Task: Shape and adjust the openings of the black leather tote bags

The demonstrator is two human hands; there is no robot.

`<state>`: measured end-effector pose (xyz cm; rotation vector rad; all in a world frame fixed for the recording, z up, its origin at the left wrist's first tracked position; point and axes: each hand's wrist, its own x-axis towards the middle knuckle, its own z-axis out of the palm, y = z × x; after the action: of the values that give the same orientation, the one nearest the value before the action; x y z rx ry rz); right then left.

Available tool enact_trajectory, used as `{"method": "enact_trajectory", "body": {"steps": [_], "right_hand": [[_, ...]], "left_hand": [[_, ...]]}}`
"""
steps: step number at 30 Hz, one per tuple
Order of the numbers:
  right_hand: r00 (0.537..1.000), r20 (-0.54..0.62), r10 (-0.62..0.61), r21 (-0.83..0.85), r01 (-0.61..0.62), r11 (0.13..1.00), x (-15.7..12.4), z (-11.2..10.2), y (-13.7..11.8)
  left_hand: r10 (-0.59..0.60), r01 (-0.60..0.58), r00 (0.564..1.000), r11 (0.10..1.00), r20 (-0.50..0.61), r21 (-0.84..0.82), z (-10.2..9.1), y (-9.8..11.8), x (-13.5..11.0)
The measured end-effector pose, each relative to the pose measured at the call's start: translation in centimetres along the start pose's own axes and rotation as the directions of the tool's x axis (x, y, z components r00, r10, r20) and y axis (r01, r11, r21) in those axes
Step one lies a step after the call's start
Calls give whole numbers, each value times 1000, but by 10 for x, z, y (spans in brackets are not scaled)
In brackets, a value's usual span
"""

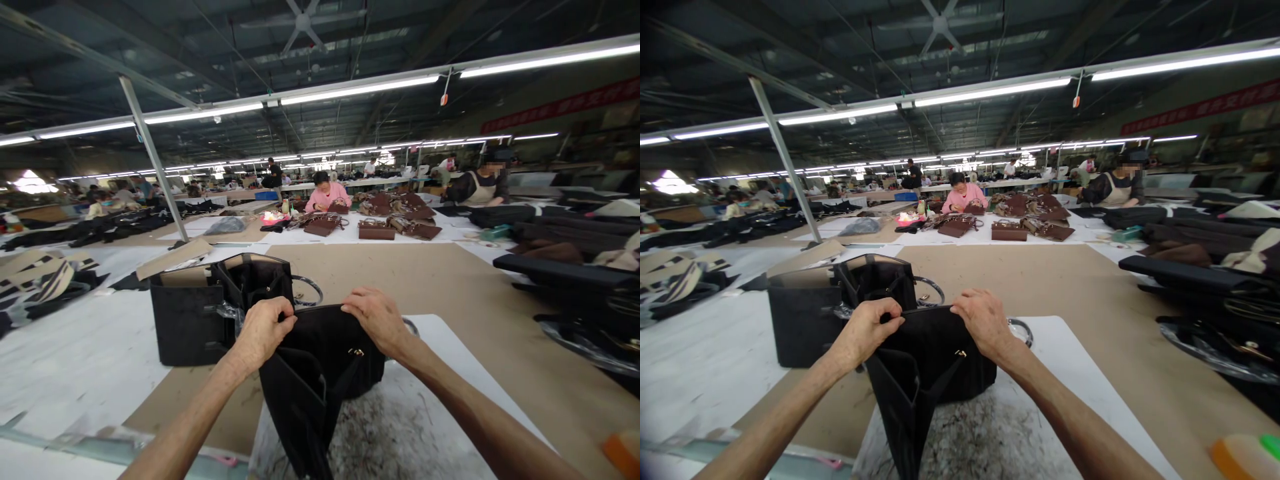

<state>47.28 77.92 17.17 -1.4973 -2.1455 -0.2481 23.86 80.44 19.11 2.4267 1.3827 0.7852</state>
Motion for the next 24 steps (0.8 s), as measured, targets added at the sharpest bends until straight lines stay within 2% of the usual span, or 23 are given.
{"method": "enact_trajectory", "body": {"steps": [9,13,24], "right_hand": [[998,25,-59,34,58,998,17,8,-23],[998,45,-51,116,46,992,20,10,-25],[999,37,-37,81,34,996,22,14,-25]], "left_hand": [[-31,32,999,999,-31,13,4,-5,1],[-38,39,998,999,-45,15,3,-7,0],[-50,49,994,999,-98,-9,2,-7,2]]}}
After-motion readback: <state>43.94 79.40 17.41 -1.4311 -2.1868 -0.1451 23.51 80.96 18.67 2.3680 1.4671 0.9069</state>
